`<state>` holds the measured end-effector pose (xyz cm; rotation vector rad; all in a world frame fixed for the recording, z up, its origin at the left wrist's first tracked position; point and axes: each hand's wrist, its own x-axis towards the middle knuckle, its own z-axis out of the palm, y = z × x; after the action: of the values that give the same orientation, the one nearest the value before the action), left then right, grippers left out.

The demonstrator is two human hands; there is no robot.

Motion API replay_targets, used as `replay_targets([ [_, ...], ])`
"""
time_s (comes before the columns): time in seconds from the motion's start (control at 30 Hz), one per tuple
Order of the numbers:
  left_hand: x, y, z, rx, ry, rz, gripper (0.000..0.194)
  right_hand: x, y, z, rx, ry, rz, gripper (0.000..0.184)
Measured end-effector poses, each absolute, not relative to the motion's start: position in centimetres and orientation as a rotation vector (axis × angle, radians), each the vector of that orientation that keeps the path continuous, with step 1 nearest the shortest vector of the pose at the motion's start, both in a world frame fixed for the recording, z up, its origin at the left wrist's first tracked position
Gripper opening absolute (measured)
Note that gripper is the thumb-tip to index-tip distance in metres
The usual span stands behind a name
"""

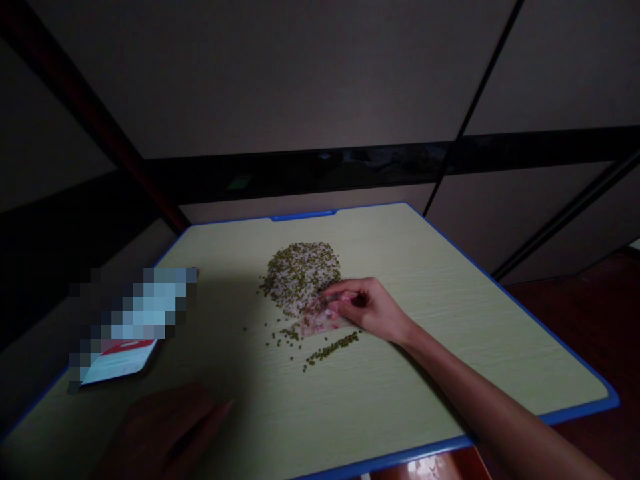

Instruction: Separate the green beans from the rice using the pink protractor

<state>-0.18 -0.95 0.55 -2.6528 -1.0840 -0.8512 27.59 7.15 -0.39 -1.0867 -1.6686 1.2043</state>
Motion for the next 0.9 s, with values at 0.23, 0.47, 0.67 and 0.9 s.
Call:
replay_targets([
  [0.23, -0.25, -0.97, 0.32, -2.655, -1.092, -0.83, 0.027, 27.84, 7.26, -0.82, -1.026, -1.696, 1.235, 0.02],
  [0.47, -0.34, -0.95, 0.24, -2.629, -1.084, -0.819, 0.029, 27.85, 7.13, -0.63, -1.003, -1.728, 1.261, 0.019],
  [0.67, -0.32, -0.99, 0.36, -2.642, -1.094, -0.8, 0.03, 27.74, 7.14, -0.59, -0.982, -1.75, 1.261, 0.018],
  [0.9, -0.39, -1.09, 0.31, -2.651, -1.11, -0.815, 0.028, 27.76, 7.09, -0.61, -0.987, -1.741, 1.26, 0.019],
])
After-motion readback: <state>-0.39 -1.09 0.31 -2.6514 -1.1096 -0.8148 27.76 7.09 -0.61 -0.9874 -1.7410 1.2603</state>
